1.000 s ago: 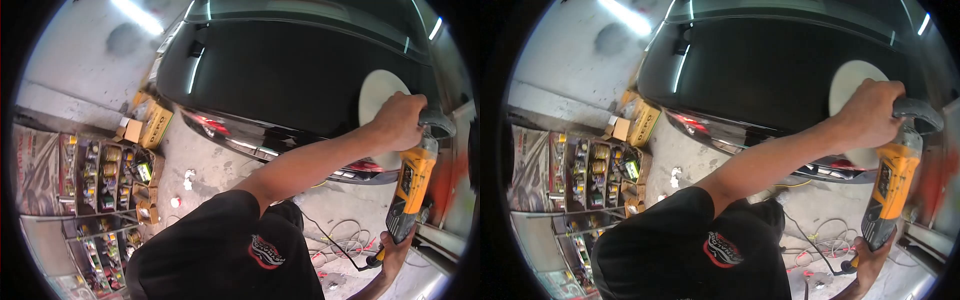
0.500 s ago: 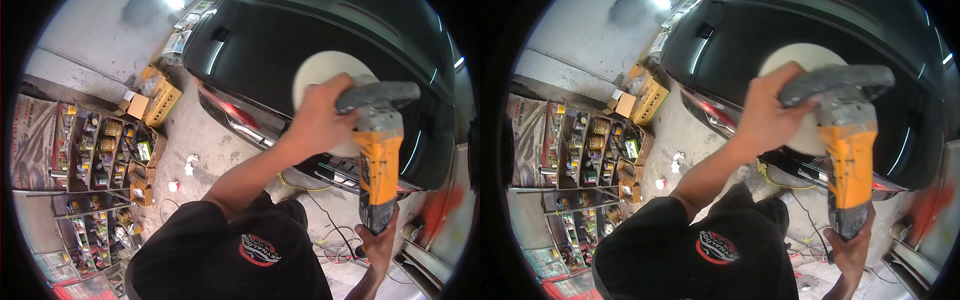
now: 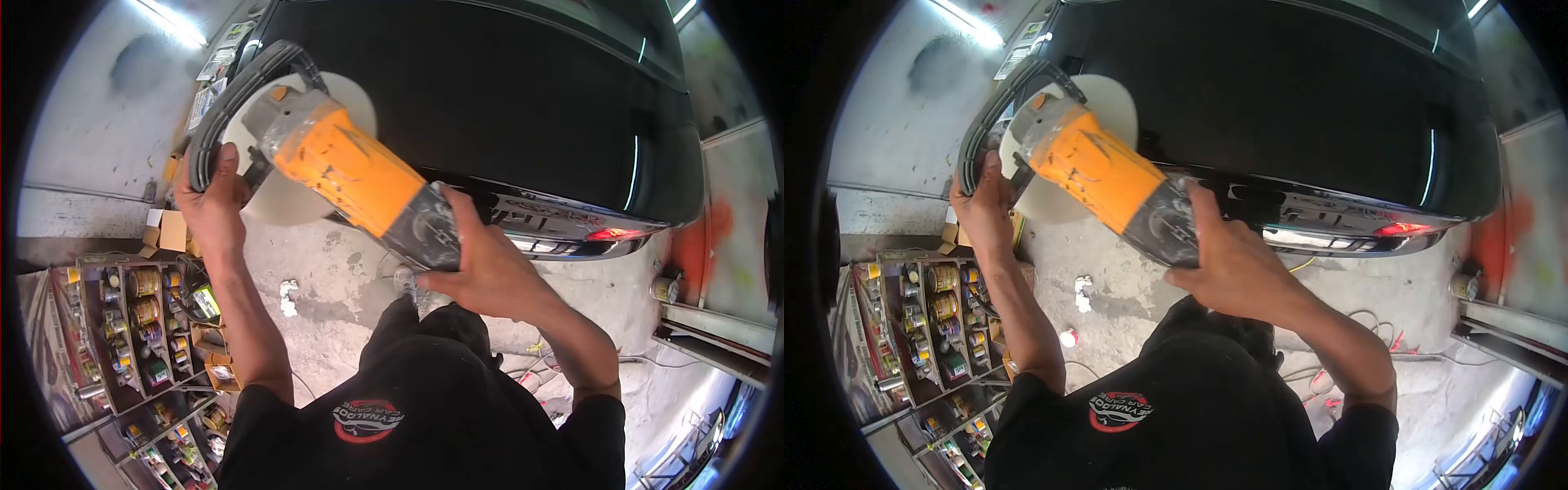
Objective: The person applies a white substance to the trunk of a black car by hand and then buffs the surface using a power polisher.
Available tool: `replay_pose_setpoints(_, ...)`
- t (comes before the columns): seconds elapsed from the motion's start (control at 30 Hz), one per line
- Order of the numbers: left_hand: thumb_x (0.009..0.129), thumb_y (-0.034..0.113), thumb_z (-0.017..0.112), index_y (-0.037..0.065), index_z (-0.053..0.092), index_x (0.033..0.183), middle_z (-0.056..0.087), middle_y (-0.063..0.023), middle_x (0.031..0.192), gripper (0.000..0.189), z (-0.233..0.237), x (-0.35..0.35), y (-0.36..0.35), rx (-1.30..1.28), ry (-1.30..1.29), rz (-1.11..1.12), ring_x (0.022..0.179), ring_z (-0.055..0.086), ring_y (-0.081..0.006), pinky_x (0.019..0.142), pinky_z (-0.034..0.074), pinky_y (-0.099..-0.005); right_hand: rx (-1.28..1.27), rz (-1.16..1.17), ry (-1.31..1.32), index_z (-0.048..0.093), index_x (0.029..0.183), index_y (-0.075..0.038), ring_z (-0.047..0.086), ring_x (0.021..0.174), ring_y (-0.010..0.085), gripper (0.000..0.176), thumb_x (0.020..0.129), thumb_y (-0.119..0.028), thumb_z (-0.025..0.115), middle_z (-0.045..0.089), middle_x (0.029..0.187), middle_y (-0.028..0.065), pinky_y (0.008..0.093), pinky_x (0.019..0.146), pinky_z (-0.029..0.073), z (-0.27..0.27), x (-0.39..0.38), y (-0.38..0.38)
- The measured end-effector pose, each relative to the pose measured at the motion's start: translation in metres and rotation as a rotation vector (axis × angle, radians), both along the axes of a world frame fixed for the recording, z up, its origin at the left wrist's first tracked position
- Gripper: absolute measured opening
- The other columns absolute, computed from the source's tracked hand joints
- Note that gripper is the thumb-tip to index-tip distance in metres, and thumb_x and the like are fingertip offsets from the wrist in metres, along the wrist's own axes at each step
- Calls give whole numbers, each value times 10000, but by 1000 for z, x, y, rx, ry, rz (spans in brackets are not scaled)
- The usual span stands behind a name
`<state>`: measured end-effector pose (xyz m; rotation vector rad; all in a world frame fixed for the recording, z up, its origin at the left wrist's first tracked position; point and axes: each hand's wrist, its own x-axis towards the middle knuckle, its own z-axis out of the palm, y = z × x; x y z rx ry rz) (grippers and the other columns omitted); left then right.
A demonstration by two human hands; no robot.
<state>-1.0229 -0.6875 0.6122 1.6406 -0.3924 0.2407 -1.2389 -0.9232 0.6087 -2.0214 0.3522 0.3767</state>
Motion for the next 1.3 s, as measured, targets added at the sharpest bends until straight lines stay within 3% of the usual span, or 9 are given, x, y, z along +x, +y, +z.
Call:
replay_pose_setpoints(0.23, 953, 153, 757, 40, 691, 1018, 508, 61, 671, 146, 2, -24, -5, 50, 28, -37, 505, 420, -34, 454, 318, -231, -31, -47, -9, 147, 1585, 2, 697, 1075, 459, 1005, 833, -203, 781, 688, 1120, 343, 462, 1004, 508, -2, -34, 1)
replay_pose_setpoints(0.57, 962, 111, 725, 66, 629, 855, 497, 81, 654, 151, 10, -141, -158, 134, 6, -312, 540, 416, -4, 473, 306, -212, -9, -401, 15, 204, 1590, -31, 625, 1258, 420, 1040, 784, -194, 842, 655, 1291, 291, 421, 1105, 450, -15, -189, -68)
replay_pose_setpoints(0.77, 936, 116, 739, 14, 696, 1012, 601, 31, 727, 134, -3, -199, -274, 232, -144, -518, 546, 504, -38, 498, 399, -222, -37, -663, -95, 283, 1543, 1, 639, 1245, 402, 968, 770, -141, 847, 680, 1232, 287, 398, 1090, 450, -25, -283, -114)
replay_pose_setpoints(0.83, 925, 131, 752, -15, 704, 1072, 657, 1, 749, 213, -3, -223, -314, 227, -216, -575, 555, 546, -49, 510, 431, -234, 24, -781, -177, 320, 1528, 0, 632, 1231, 290, 938, 751, -58, 841, 671, 1253, 212, 369, 1085, 439, -30, -309, -125)
replay_pose_setpoints(0.93, 878, 185, 790, -58, 680, 1141, 723, -121, 854, 375, -2, -259, -374, 224, -191, -771, 699, 672, -181, 647, 524, -343, 135, -943, -275, 355, 1505, -8, 564, 1214, 185, 915, 717, 64, 813, 616, 1281, 101, 344, 1080, 424, -47, -349, -143)
replay_pose_setpoints(1.03, 850, 191, 792, -60, 682, 1103, 733, -223, 944, 373, -25, -287, -436, 126, -426, -731, 851, 724, -348, 796, 558, -438, 152, -1070, -283, 406, 1455, -10, 584, 1128, 177, 833, 712, 97, 768, 614, 1238, 78, 319, 1008, 458, -49, -375, -158)
replay_pose_setpoints(1.1, 838, 143, 762, -41, 685, 1046, 714, -275, 987, 289, -18, -304, -463, 170, -277, -891, 901, 712, -416, 825, 556, -458, 54, -1150, -202, 422, 1438, -12, 612, 987, 162, 767, 753, 64, 757, 633, 1143, 62, 297, 885, 504, -55, -395, -170)
replay_pose_setpoints(1.17, 820, 100, 736, -31, 692, 998, 711, -278, 950, 226, -26, -317, -489, 98, -296, -912, 908, 704, -434, 830, 555, -465, 97, -1238, -239, 424, 1433, -19, 591, 836, 115, 771, 763, 0, 806, 629, 1038, 26, 257, 737, 497, -50, -395, -172)
replay_pose_setpoints(1.3, 803, 76, 730, -18, 716, 932, 719, -246, 862, 160, -18, -323, -498, 119, -151, -958, 889, 708, -426, 815, 554, -468, 58, -1244, -266, 422, 1430, -26, 545, 736, 83, 783, 770, -43, 844, 613, 962, -3, 233, 629, 448, -55, -401, -172)
